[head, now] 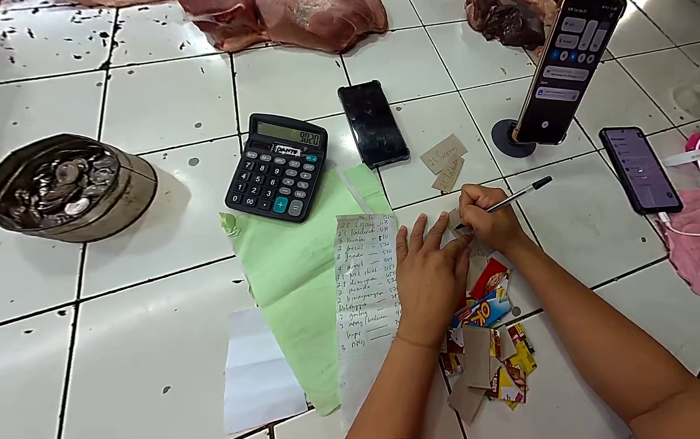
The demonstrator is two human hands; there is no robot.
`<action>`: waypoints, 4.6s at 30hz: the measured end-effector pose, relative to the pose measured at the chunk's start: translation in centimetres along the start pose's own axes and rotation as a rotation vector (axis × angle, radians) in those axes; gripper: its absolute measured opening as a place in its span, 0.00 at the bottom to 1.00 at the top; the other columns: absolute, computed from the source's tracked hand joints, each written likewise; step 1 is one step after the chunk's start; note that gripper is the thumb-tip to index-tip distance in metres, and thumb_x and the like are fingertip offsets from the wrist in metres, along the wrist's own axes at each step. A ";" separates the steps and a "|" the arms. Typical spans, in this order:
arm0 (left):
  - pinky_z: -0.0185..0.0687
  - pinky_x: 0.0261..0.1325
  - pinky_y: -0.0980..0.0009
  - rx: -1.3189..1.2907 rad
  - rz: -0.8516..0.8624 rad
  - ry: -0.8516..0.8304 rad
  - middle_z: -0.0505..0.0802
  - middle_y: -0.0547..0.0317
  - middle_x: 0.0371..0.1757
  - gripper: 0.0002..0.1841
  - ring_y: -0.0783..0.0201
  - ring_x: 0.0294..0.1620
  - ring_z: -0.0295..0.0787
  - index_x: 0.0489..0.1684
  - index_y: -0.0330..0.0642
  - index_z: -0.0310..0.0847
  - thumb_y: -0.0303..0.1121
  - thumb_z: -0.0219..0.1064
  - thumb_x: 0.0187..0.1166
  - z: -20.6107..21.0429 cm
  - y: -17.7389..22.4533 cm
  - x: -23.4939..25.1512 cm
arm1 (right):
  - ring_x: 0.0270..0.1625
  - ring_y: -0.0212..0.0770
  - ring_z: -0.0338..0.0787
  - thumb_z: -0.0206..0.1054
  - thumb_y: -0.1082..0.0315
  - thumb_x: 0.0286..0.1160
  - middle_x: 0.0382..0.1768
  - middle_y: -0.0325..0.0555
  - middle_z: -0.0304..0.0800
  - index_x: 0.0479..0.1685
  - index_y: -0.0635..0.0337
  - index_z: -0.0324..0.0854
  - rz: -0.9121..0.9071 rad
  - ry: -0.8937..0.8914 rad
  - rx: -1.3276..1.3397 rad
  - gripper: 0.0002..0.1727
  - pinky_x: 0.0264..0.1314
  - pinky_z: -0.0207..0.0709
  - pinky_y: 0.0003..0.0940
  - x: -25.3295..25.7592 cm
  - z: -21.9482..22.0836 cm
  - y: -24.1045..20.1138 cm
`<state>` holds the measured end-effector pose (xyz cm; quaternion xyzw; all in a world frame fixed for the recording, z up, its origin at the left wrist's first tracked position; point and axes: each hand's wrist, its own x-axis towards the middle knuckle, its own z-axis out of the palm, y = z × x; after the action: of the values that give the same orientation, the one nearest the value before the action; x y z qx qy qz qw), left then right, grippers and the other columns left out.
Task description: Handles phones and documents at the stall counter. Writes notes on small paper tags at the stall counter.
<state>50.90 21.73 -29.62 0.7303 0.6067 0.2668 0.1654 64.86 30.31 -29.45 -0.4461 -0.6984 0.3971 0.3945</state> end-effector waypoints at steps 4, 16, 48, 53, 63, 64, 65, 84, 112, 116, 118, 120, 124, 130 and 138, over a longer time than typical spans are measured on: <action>0.53 0.85 0.34 0.005 -0.001 -0.006 0.88 0.60 0.75 0.15 0.42 0.83 0.75 0.55 0.66 0.96 0.48 0.61 0.85 0.0 0.0 0.0 | 0.13 0.19 0.62 0.54 0.78 0.56 0.09 0.27 0.63 0.10 0.49 0.62 -0.011 -0.015 0.039 0.14 0.17 0.52 0.16 -0.1 -0.1 0.0; 0.52 0.86 0.33 -0.015 -0.010 0.002 0.88 0.59 0.75 0.15 0.42 0.83 0.74 0.56 0.66 0.96 0.46 0.61 0.85 0.0 0.0 0.0 | 0.12 0.20 0.61 0.56 0.77 0.59 0.08 0.28 0.63 0.11 0.50 0.64 -0.005 0.034 -0.057 0.14 0.15 0.52 0.18 0.2 -0.7 0.2; 0.52 0.86 0.34 -0.014 -0.027 -0.012 0.88 0.60 0.75 0.15 0.43 0.83 0.75 0.56 0.65 0.96 0.47 0.60 0.85 -0.1 0.2 0.0 | 0.11 0.21 0.58 0.54 0.77 0.61 0.08 0.29 0.61 0.13 0.51 0.65 0.006 0.171 -0.133 0.13 0.15 0.49 0.17 0.4 -1.1 0.4; 0.52 0.86 0.33 -0.012 -0.026 -0.014 0.88 0.60 0.75 0.15 0.42 0.83 0.75 0.56 0.65 0.96 0.46 0.61 0.85 -0.2 0.2 0.0 | 0.11 0.21 0.58 0.54 0.77 0.60 0.08 0.29 0.60 0.11 0.50 0.63 0.004 0.154 -0.125 0.14 0.15 0.48 0.18 0.4 -1.3 0.5; 0.51 0.87 0.34 -0.010 -0.034 -0.025 0.88 0.61 0.76 0.15 0.43 0.84 0.74 0.57 0.66 0.95 0.47 0.60 0.85 -0.3 0.2 0.0 | 0.10 0.21 0.57 0.54 0.77 0.60 0.07 0.28 0.60 0.11 0.50 0.63 0.043 0.195 -0.126 0.15 0.15 0.48 0.18 0.3 -1.5 0.5; 0.50 0.87 0.35 -0.007 -0.033 -0.025 0.88 0.61 0.76 0.15 0.43 0.84 0.74 0.57 0.66 0.95 0.46 0.60 0.85 -0.3 0.2 0.0 | 0.11 0.21 0.57 0.54 0.77 0.60 0.08 0.28 0.60 0.11 0.50 0.63 0.044 0.196 -0.123 0.14 0.15 0.48 0.18 0.3 -1.5 0.5; 0.51 0.87 0.35 -0.007 -0.033 -0.025 0.88 0.61 0.76 0.15 0.43 0.84 0.74 0.57 0.66 0.95 0.46 0.60 0.85 -0.2 0.2 0.0 | 0.11 0.21 0.57 0.54 0.77 0.60 0.08 0.29 0.60 0.11 0.50 0.63 0.043 0.198 -0.122 0.14 0.15 0.48 0.18 0.3 -1.6 0.5; 0.44 0.87 0.29 -0.049 0.038 -0.079 0.83 0.50 0.80 0.21 0.41 0.87 0.68 0.58 0.59 0.94 0.56 0.72 0.73 -0.3 0.1 0.0 | 0.50 0.31 0.90 0.54 0.59 0.92 0.56 0.45 0.93 0.68 0.58 0.81 -0.007 0.055 -0.353 0.19 0.53 0.83 0.31 1.0 -2.7 0.7; 0.47 0.88 0.35 -0.315 0.122 -0.127 0.97 0.63 0.44 0.06 0.59 0.63 0.90 0.43 0.48 0.94 0.37 0.73 0.76 -1.3 -0.1 0.2 | 0.30 0.18 0.88 0.64 0.62 0.82 0.29 0.24 0.93 0.36 0.47 0.81 -0.080 -0.146 0.137 0.05 0.35 0.80 0.11 1.0 -2.7 1.3; 0.75 0.75 0.52 -0.422 -0.027 0.174 0.97 0.60 0.37 0.05 0.64 0.46 0.94 0.39 0.42 0.94 0.31 0.73 0.75 -0.4 0.1 0.1 | 0.33 0.19 0.90 0.75 0.51 0.71 0.32 0.24 0.95 0.34 0.41 0.81 -0.095 -0.324 0.252 0.10 0.35 0.81 0.13 1.0 -3.5 1.6; 0.83 0.60 0.59 -0.478 -0.108 0.295 0.96 0.58 0.39 0.05 0.63 0.45 0.92 0.41 0.40 0.93 0.29 0.72 0.75 0.0 0.1 0.2 | 0.33 0.21 0.91 0.81 0.57 0.62 0.32 0.26 0.95 0.32 0.42 0.81 -0.035 -0.425 0.348 0.11 0.35 0.83 0.14 0.8 -3.7 1.3; 0.85 0.54 0.63 -0.536 -0.181 0.346 0.95 0.58 0.42 0.07 0.64 0.45 0.91 0.47 0.40 0.91 0.26 0.69 0.78 0.1 0.2 0.2 | 0.31 0.22 0.90 0.83 0.67 0.56 0.34 0.28 0.96 0.30 0.45 0.80 0.028 -0.467 0.370 0.13 0.31 0.81 0.14 0.7 -3.6 1.1; 0.88 0.51 0.71 -0.643 -0.251 0.379 0.94 0.51 0.50 0.15 0.68 0.44 0.92 0.65 0.36 0.84 0.21 0.61 0.83 0.1 0.1 0.2 | 0.33 0.20 0.87 0.84 0.71 0.52 0.37 0.27 0.95 0.32 0.47 0.79 0.055 -0.484 0.307 0.17 0.30 0.76 0.12 0.8 -3.7 0.9; 0.88 0.52 0.71 -0.639 -0.223 0.327 0.90 0.46 0.64 0.27 0.67 0.46 0.92 0.80 0.38 0.73 0.20 0.66 0.78 0.1 0.1 0.3 | 0.23 0.20 0.80 0.78 0.78 0.60 0.25 0.29 0.88 0.29 0.50 0.76 0.036 -0.376 0.288 0.15 0.23 0.72 0.13 0.9 -3.2 1.0; 0.83 0.65 0.64 -0.366 -0.119 0.388 0.86 0.39 0.69 0.27 0.55 0.60 0.87 0.76 0.33 0.77 0.23 0.71 0.73 0.6 0.0 0.2 | 0.15 0.23 0.68 0.70 0.71 0.67 0.17 0.33 0.73 0.30 0.54 0.73 -0.007 0.098 -0.137 0.08 0.16 0.58 0.17 0.4 -1.8 0.7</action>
<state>51.29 21.95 -30.08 0.5865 0.6105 0.4969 0.1905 66.61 31.27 -29.37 -0.4885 -0.7053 0.3246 0.3983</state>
